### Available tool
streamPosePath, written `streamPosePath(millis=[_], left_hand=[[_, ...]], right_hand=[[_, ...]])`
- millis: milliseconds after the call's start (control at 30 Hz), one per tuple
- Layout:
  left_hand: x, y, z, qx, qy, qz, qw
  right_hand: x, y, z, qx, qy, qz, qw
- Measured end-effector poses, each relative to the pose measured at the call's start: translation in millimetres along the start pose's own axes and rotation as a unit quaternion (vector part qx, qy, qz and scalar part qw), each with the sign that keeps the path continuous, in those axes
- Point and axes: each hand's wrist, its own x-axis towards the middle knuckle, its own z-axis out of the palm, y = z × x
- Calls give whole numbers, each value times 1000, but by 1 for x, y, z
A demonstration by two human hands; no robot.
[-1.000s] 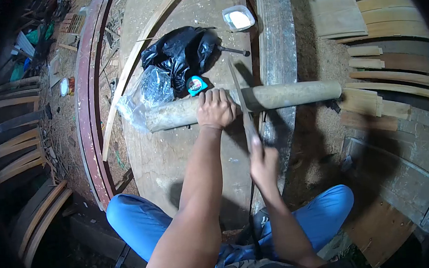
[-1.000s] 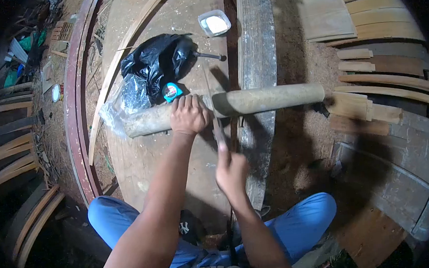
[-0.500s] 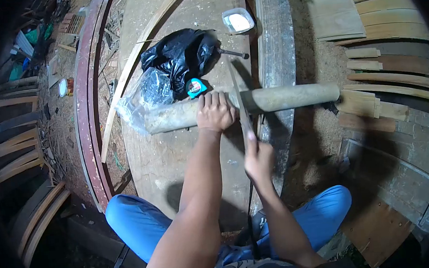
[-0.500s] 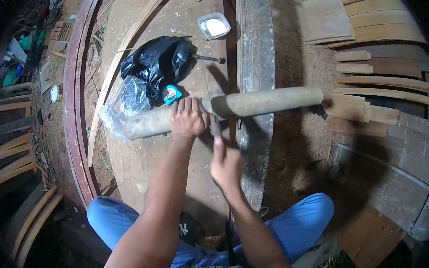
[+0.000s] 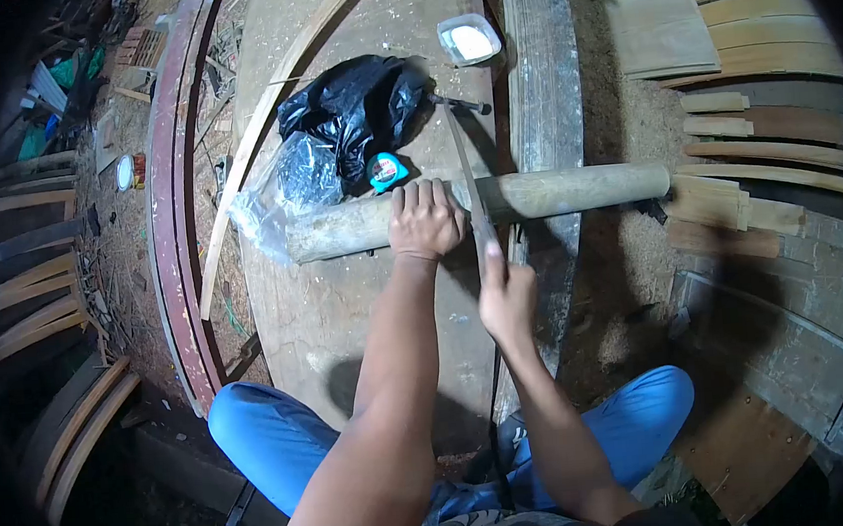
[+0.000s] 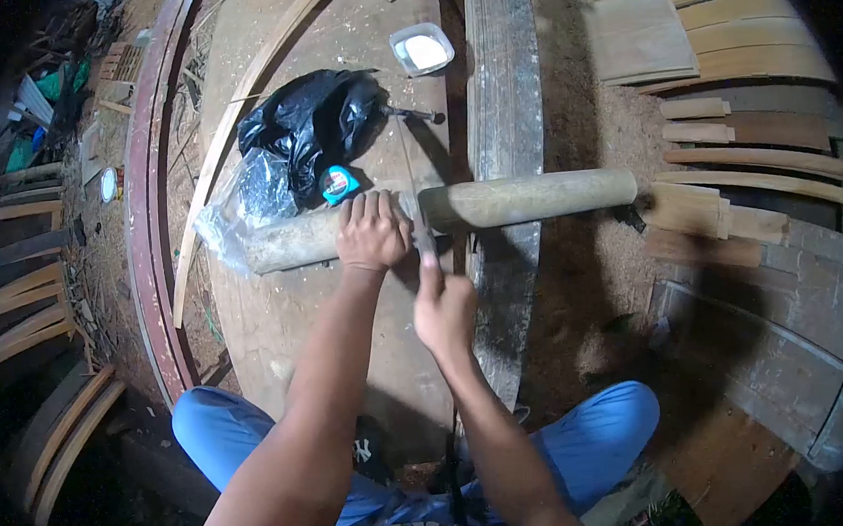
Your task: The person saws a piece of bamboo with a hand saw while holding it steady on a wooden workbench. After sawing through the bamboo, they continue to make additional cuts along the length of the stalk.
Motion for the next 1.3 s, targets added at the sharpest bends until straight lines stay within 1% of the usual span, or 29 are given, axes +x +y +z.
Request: streamPosePath(millis=[33, 100, 133, 167, 200, 233, 267, 300, 367, 467, 500, 567, 600, 633, 667, 700, 733, 767, 833, 900, 933, 967, 1067, 1100, 1133, 1167, 1200, 1233, 1300], left_hand=[[2, 0, 0, 1, 1, 2, 1000], [-5, 2, -1, 17, 16, 5, 1000], [-8, 4, 6, 36, 51, 8, 998], [-6, 5, 7, 34, 48, 9, 998], [-7, 5, 4, 20, 33, 4, 999], [-4, 3, -1, 10, 24, -2, 1000], [0, 5, -9, 10, 44, 15, 999], [3, 4, -7, 9, 44, 15, 999], [10, -2, -2, 0, -35, -13, 999], [8, -2, -1, 4, -17, -8, 1000], [7, -1, -1, 6, -10, 0, 1000], [-4, 0, -1, 9, -15, -7, 1000], [-4, 3, -1, 23, 32, 5, 999], [-2, 6, 1, 36, 78, 19, 996], [-2, 5, -2, 23, 28, 8, 999], [-6, 4, -3, 25, 23, 5, 999], [-4, 3, -3, 22, 25, 6, 999], [-2, 3, -3, 17, 26, 9, 999], [3, 0, -1, 16, 16, 4, 1000], [12, -1, -10, -1, -35, 2, 999], [4, 1, -1, 6, 3, -1, 1000], [5, 2, -3, 18, -26, -7, 999], [1, 4, -4, 13, -1, -1, 1000], [2, 5, -2, 27, 24, 7, 999], [-2, 6, -1, 41, 42, 14, 998], [-9, 6, -1, 41, 33, 11, 999], [-9, 5, -1, 28, 24, 4, 999], [-4, 3, 1, 14, 17, -2, 1000], [3, 3, -4, 15, 26, 11, 999]], right_hand=[[9, -5, 7, 16, 12, -16, 1000], [-12, 6, 2, 12, -5, 2, 1000], [-27, 20, -8, 0, -13, 6, 1000], [-53, 35, -21, 33, -48, 28, 998], [-81, 30, -34, 89, -31, 14, 995], [-100, 28, -48, 85, -51, 58, 993], [-106, 29, -51, 106, -25, 74, 991], [-101, 29, -52, 105, -24, 75, 991], [-80, 27, -47, 41, -61, 57, 996], [-9, 13, 1, 33, 17, -21, 999], [2, 9, 11, 26, 39, -40, 998], [-16, 17, 5, 39, 17, -25, 999], [-23, 21, -3, 50, 5, -20, 999], [-46, 20, -19, 36, -21, 24, 999], [-71, 39, -28, 80, -49, 23, 995], [-91, 28, -39, 82, -2, -21, 996], [-100, 25, -46, 124, -8, 45, 991], [-96, 22, -52, 109, -35, 90, 989], [-77, 15, -49, 76, -36, 46, 995], [-36, 19, -18, 51, -2, -24, 998], [-10, 13, 0, 50, 12, -30, 998], [5, 9, 10, 50, 28, -35, 998], [-11, 14, 3, 45, 14, -19, 999], [-31, 26, -11, 15, -30, 10, 999], [-56, 22, -28, 41, -33, 1, 999], [-81, 36, -36, 65, -17, -17, 998], [-96, 20, -49, 92, -10, 22, 995], [-102, 30, -52, 112, -20, 56, 992], [-84, 25, -48, 43, -39, 35, 998]])
